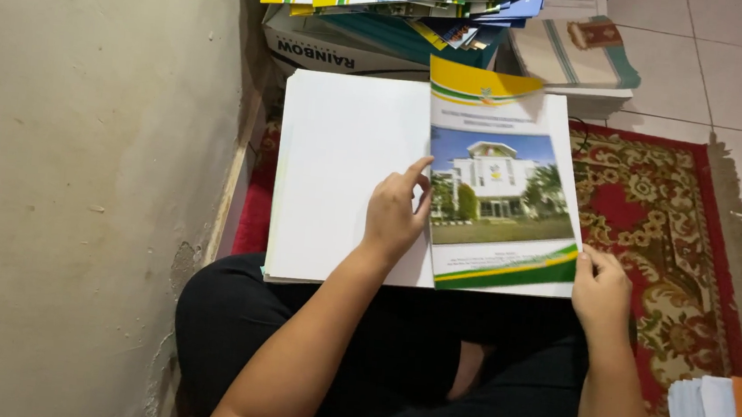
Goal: Folding printed brochures or paper sheets manually on a flat surface.
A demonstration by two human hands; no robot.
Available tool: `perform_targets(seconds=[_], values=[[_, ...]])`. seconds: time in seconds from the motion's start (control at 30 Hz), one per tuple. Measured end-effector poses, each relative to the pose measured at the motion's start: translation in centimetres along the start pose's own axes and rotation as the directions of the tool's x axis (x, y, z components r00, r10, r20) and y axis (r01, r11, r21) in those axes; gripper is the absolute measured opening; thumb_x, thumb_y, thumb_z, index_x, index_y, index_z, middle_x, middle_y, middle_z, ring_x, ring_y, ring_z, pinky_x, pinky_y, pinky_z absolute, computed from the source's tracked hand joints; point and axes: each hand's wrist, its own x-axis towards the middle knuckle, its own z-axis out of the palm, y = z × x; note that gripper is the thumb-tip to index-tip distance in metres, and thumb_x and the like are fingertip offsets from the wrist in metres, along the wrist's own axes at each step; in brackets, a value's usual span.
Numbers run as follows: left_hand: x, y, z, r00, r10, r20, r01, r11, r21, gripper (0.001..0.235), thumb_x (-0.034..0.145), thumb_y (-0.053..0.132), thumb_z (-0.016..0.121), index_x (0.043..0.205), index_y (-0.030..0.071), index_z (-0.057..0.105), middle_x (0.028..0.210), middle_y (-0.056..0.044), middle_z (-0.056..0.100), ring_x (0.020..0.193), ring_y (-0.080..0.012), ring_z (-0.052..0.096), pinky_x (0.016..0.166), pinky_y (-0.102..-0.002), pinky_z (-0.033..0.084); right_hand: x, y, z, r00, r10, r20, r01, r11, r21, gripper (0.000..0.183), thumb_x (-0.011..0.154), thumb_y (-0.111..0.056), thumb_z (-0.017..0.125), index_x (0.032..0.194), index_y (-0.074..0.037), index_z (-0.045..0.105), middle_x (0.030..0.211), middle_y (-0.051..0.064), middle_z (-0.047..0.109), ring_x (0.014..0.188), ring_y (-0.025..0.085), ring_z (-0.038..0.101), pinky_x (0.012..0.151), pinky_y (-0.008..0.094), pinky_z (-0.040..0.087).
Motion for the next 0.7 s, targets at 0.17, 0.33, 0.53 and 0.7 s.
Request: perform_targets(seconds=[0.17,0.33,0.53,0.7], values=[[-0.6,-1.1,1.6,0.988,0.087,0.124,-0.098,0.992,0.084,0.047,0.088,0.022,0.076,0.132,0.018,0.063,0.094,0.006,0.072,0.088,-0.0224,0.061,0.079,-0.039,0.049,-0.7,-3.0,-2.6,0.992,0.104,0.065,-0.106,0.994,0.030,0.035,0.108,-0.022,0.054,0.134,-0.004,0.070,0.125,0.018,0.067,0.118,0.038,0.061,0.100,0.048,0.048],[-0.6,-0.8,1.4,0.972,0.183,0.147,-0.202,0.972,0.119,0.030,0.092,0.023,0.075,0.119,0.013,0.066,0.111,0.003,0.074,0.097,-0.0299,0.057,0.076,-0.047,0.046,-1.6,-6.0,-4.6,0.972,0.201,0.124,-0.207,0.978,0.031,0.039,0.111,-0.021,0.046,0.139,-0.004,0.066,0.131,0.013,0.063,0.109,0.036,0.060,0.086,0.048,0.047],[-0.5,-1.4,0.4,0.940,0.185,0.288,-0.227,0.967,0.118,0.029,0.089,0.018,0.074,0.118,0.016,0.070,0.133,-0.004,0.064,0.116,-0.0333,0.054,0.088,-0.051,0.047,-1.3,-6.0,-5.3,0.995,0.014,0.100,-0.025,0.993,0.112,0.045,0.106,-0.020,0.057,0.144,0.003,0.062,0.121,0.014,0.060,0.106,0.029,0.059,0.091,0.037,0.044],[-0.1,-0.1,-2.9,0.887,0.111,0.448,-0.217,0.957,0.191,0.044,0.100,0.039,0.058,0.138,0.017,0.063,0.153,-0.015,0.049,0.139,-0.0417,0.040,0.110,-0.055,0.034,0.5,-8.1,-6.8,0.951,0.030,0.307,-0.053,0.996,0.067,0.064,0.102,-0.032,0.049,0.159,-0.005,0.041,0.141,0.017,0.041,0.135,0.030,0.041,0.109,0.041,0.031]])
